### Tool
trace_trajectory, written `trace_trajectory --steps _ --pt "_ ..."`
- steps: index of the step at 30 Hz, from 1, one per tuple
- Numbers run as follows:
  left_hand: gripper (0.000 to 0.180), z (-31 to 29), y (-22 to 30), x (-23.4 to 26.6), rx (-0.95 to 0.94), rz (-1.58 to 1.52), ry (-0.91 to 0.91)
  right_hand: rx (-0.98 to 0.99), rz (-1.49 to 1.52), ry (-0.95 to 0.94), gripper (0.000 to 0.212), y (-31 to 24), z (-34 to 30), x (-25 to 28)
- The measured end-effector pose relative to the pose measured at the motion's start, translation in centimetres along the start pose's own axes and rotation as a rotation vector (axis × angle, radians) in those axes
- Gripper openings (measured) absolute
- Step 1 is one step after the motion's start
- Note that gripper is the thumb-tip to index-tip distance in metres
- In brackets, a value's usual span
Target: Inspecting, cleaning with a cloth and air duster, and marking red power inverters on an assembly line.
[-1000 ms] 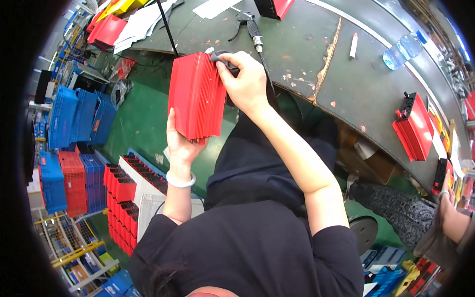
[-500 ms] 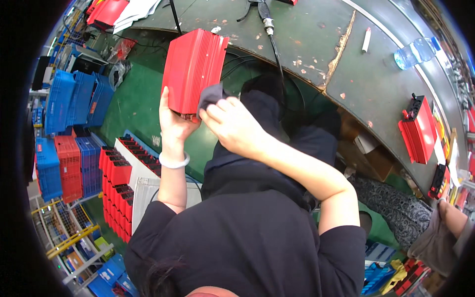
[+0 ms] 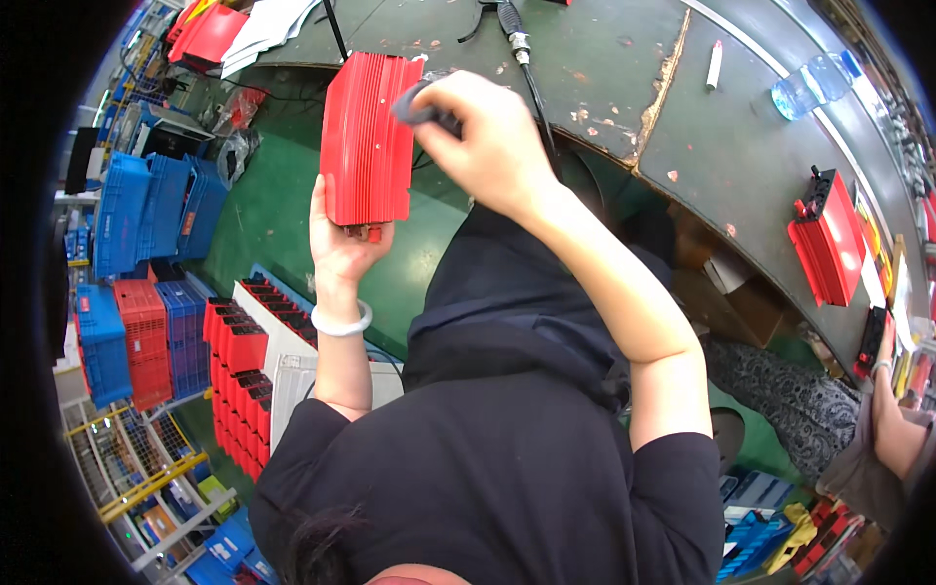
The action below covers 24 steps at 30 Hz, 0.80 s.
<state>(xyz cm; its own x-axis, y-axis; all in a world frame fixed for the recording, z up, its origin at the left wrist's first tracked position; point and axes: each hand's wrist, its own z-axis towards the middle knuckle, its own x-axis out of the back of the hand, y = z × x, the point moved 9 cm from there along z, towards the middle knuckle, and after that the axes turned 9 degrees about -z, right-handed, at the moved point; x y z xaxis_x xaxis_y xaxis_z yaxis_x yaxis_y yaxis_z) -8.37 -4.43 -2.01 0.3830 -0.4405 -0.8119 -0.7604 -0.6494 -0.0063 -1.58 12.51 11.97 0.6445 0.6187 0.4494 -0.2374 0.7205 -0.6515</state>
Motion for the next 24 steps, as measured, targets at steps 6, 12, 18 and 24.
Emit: trace_trajectory --steps 6,12,18,24 --pt "0.048 -0.2 0.9 -0.4 -0.071 0.084 0.023 0.299 -0.545 -0.399 0.02 -2.6 -1.2 -4.6" --pt "0.049 0.8 2.5 -0.3 -0.182 0.172 0.014 0.463 -0.582 -0.56 0.022 -5.1 -6.1 -7.2" --pt "0.043 0.8 2.3 -1.8 -0.066 -0.012 -0.09 0.355 -0.361 -0.808 0.011 -3.1 -13.3 -8.6" --pt "0.046 0.1 4.2 -0.9 -0.112 -0.009 -0.101 -0.194 0.238 -0.59 0.015 -0.1 -7.4 -3.7"
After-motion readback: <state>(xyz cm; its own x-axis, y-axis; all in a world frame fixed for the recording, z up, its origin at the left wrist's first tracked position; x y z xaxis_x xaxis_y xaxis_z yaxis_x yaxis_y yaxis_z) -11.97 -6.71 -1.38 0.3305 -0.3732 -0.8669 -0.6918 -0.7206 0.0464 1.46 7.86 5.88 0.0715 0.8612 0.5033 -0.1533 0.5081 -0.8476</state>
